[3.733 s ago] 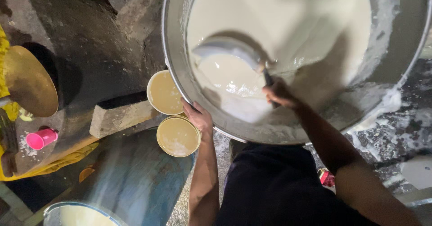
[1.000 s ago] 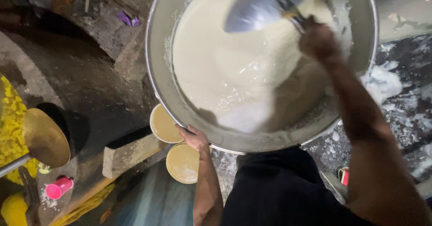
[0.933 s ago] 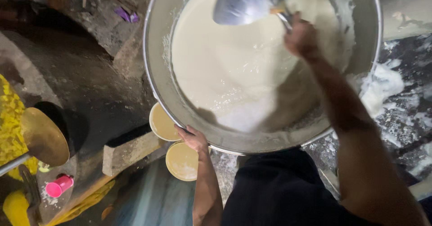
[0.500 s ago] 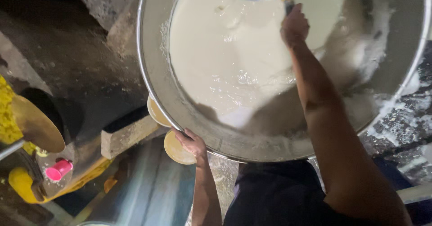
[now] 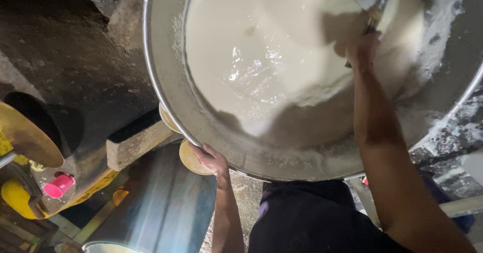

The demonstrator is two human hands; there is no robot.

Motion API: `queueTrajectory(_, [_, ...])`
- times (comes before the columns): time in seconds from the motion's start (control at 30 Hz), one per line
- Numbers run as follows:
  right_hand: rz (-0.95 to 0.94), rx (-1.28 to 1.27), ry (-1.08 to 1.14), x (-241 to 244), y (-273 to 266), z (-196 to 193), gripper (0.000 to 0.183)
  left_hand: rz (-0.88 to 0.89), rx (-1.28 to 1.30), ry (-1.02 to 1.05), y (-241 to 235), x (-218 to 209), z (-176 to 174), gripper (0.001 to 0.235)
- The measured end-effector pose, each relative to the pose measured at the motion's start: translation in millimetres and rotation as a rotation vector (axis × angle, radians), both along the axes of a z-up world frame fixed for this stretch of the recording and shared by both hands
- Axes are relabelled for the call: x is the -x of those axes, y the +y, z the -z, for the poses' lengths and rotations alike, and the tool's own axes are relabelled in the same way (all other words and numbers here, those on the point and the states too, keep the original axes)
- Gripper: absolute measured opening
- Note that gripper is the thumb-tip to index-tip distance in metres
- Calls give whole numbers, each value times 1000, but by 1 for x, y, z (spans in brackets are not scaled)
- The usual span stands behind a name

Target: The person uses a ladle to scoop a white liquid from a large metal basin and pours it into smaller bowls placed on the floor. The person repeatedly scoops and pours the liquid, filling several bowls in sequence.

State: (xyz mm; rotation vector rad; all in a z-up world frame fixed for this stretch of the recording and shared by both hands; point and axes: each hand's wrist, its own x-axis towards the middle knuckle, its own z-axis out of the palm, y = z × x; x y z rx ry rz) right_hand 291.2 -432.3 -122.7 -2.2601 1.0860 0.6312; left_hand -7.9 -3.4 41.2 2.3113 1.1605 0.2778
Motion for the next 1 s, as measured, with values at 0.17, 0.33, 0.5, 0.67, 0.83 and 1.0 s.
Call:
queueTrajectory(0.17, [109,-15,14,50,-18,18,69,63,-28,-61,2,0,2,61])
queueTrajectory(0.33, [216,-39,37,114,-28,29,66,40,2,-56,0,-8,-3,62])
queueTrajectory(0.5, [307,-88,75,180,-24,36,62,66,51,-56,-7,-15,-20,59])
queueTrajectory(0.67, [387,-147,97,225,-9,38,60,49,13,-38,-6,-18,-18,58])
queueTrajectory(0.83, [423,-201,111,244,11,41,58,50,-4,-43,3,-8,-3,61])
queueTrajectory(1.0, [415,-245,117,238,37,45,57,70,-53,-62,8,-3,8,63])
